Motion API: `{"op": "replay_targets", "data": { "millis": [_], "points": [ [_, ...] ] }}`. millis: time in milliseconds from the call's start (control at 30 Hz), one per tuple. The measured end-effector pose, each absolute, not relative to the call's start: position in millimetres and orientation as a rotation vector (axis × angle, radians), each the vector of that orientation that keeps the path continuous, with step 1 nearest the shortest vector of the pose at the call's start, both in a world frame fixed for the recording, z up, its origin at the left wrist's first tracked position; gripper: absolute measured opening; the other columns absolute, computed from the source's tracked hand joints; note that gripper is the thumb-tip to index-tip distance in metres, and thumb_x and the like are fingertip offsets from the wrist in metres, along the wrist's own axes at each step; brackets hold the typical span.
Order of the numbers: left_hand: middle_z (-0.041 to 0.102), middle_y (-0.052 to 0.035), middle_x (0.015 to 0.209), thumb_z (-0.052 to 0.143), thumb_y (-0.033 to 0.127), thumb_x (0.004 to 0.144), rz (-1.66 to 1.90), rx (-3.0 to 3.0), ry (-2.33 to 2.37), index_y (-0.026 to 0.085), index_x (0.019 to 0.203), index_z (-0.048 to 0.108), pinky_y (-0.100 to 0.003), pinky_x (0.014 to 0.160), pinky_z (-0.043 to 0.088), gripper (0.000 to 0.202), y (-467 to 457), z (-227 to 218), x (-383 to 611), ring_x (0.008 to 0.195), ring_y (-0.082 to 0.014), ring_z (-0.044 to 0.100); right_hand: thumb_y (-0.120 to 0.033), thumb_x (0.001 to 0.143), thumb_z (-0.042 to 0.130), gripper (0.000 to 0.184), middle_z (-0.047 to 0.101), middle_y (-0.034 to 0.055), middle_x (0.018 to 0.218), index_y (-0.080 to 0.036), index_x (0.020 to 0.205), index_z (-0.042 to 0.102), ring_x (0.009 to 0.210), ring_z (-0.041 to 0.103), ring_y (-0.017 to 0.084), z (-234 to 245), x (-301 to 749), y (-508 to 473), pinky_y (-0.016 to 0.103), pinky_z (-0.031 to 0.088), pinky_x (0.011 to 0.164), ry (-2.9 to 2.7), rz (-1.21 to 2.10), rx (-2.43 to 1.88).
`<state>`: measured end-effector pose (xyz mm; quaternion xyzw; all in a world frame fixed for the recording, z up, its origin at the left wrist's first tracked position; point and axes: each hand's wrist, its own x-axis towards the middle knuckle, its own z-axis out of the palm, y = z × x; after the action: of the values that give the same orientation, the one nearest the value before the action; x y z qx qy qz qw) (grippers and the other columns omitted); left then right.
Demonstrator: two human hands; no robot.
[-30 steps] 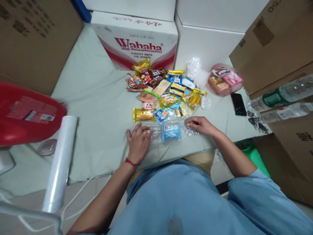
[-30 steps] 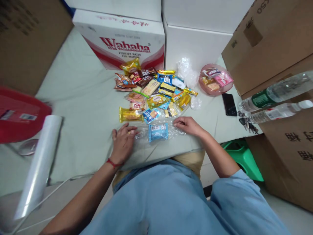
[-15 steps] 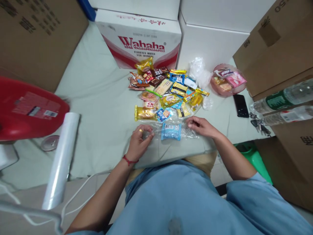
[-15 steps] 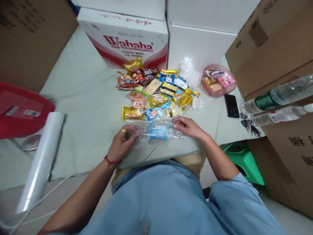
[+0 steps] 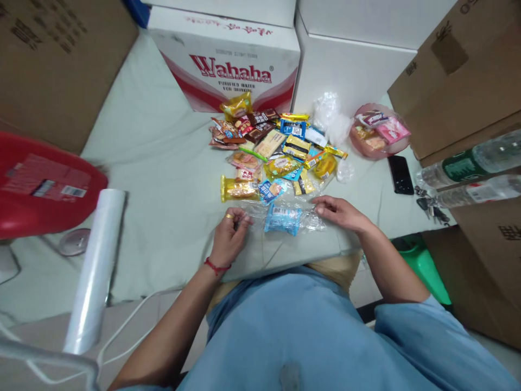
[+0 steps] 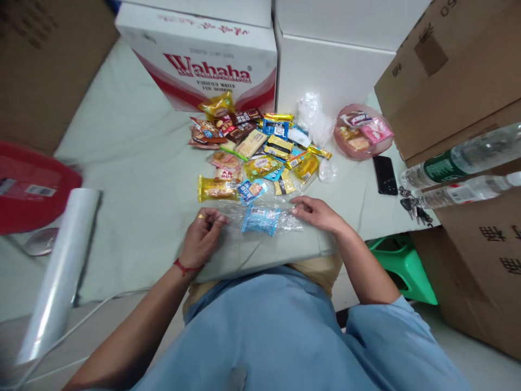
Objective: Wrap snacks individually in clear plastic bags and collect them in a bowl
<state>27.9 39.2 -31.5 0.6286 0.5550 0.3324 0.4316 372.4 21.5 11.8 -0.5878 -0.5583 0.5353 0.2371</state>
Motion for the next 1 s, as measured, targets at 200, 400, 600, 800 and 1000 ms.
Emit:
{"op": "replay_targets", "data": {
  "millis": [200,400,600,800,1000],
  "points": [
    [0.066,0.0005,0.077,0.051,0.049,0.094,0.844,1.613,1.410,0.026,0.095,0.049,-0.033,0.074,0.050,0.024,37.4,-34.2,29.6,0.073,-0.0188,0.064,-0.059,0.074,0.085,0.045,0.056,-0.0047,0.067,-0.018,0.088,0.070,0.063,0.047,0.012,18.3,368.0,15.0,0.026,0.037,0.061,-1.459,1.705,-1.510],
    [0.067,-0.0014,0.080,0.050,0.050,0.095,0.814,1.669,1.443,0.025,0.096,0.051,-0.033,0.073,0.049,0.025,36.8,-40.6,28.6,0.075,-0.0195,0.064,-0.057,0.081,0.083,0.043,0.074,0.0054,0.099,-0.020,0.088,0.062,0.063,0.048,0.010,26.3,362.8,3.3,0.024,0.033,0.057,-1.301,1.754,-1.359],
    [0.068,-0.0020,0.081,0.050,0.049,0.095,0.796,1.680,1.451,0.025,0.097,0.053,-0.033,0.073,0.050,0.025,36.5,-40.7,28.6,0.076,-0.0199,0.064,-0.055,0.069,0.092,0.051,0.069,-0.0004,0.074,-0.023,0.086,0.056,0.054,0.047,0.010,11.5,359.7,-4.3,0.022,0.022,0.048,-1.044,1.851,-1.365],
    [0.067,-0.0003,0.078,0.056,0.054,0.091,0.822,1.667,1.478,0.024,0.090,0.056,-0.031,0.070,0.046,0.030,37.5,-37.8,29.1,0.072,-0.0181,0.061,-0.052,0.067,0.094,0.051,0.064,-0.0031,0.073,-0.020,0.097,0.066,0.052,0.039,0.007,3.0,371.7,-7.1,0.022,0.018,0.046,-0.949,1.809,-1.450],
    [0.061,0.0037,0.066,0.058,0.054,0.090,0.826,1.596,1.525,0.024,0.085,0.056,-0.028,0.061,0.042,0.030,41.7,-34.7,31.2,0.060,-0.0150,0.054,-0.061,0.074,0.084,0.048,0.062,-0.0038,0.075,-0.020,0.093,0.068,0.050,0.031,0.007,-12.8,377.0,-5.6,0.025,0.019,0.047,-0.993,1.510,-1.617]
  ]
}}
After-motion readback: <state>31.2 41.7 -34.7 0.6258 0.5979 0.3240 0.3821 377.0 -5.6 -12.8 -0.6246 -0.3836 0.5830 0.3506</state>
